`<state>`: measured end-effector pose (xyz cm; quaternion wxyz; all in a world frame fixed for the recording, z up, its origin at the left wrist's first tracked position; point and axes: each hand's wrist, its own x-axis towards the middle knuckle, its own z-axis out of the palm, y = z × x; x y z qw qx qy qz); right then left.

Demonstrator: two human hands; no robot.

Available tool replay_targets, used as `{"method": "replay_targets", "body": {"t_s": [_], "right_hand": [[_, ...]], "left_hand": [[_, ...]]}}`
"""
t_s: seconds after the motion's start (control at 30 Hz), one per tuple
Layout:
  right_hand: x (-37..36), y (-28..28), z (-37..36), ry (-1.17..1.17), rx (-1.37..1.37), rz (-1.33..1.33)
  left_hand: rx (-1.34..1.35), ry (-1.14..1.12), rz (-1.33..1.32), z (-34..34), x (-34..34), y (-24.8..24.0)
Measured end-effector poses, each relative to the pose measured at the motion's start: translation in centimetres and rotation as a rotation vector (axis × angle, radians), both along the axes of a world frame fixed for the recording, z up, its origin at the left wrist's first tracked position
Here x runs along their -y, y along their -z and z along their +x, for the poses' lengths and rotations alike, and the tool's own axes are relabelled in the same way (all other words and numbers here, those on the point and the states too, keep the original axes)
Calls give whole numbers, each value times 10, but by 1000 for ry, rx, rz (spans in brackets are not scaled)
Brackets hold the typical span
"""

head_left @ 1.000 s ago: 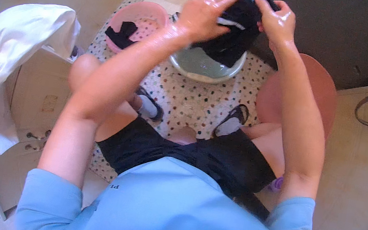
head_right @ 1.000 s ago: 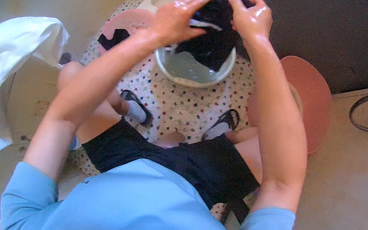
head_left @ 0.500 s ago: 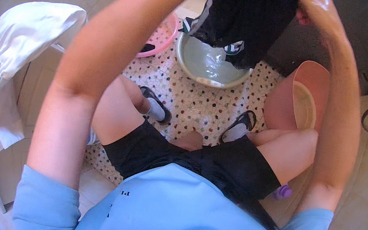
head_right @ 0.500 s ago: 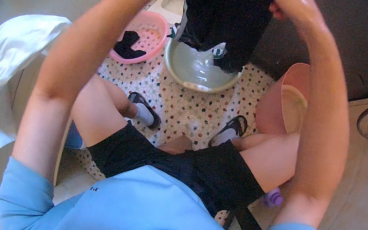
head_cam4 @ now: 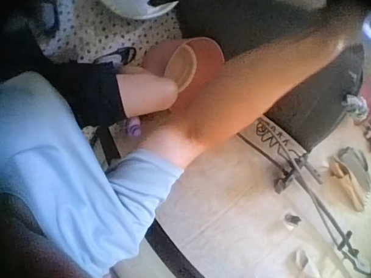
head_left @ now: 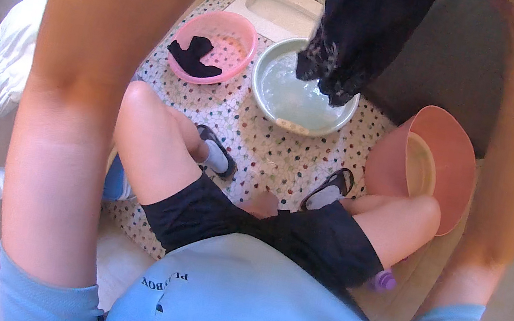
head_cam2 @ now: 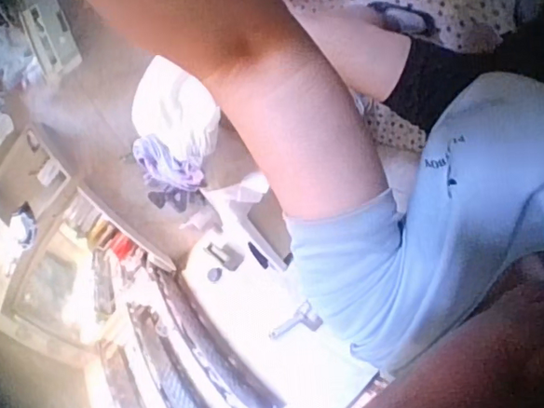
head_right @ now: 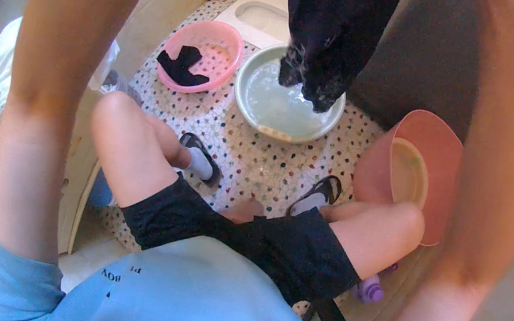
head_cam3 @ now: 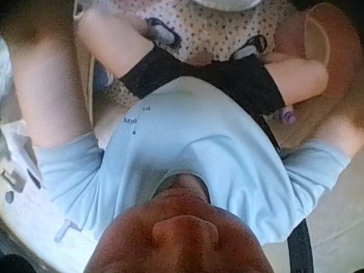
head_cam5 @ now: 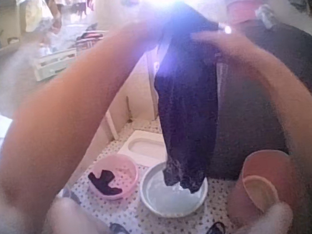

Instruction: The person washes several items of clothing by hand in a basin of soapy water. They scrub, rinse, and wring out various garments, transferring them between basins and a laundry basket.

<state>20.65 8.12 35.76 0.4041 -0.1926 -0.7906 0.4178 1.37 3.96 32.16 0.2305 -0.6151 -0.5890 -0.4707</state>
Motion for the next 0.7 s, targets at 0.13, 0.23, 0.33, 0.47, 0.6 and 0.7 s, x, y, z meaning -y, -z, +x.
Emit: {"method": "replay_targets", "body": {"t_s": [0.13,0.23,0.33,0.47,0.6,0.7], "right_hand": [[-20,110,-24,-208,45,-111],[-33,203,-21,-13,641,-156],[-39,348,-5,203,1059,49],[3,459,-9,241,1128,333],[-1,528,-20,-4,1143,435],[-4,555,-44,-58,1180,330]], "left_hand": [[-14,-176,-295,-45,-4,72],[-93,-227,-569,-60,-29,187],[-6,-194,-792,-18,-7,329],[82,-113,-938,1,37,448],[30,-53,-1158,6,45,514],[101,-106,-1270,4,41,552]]}}
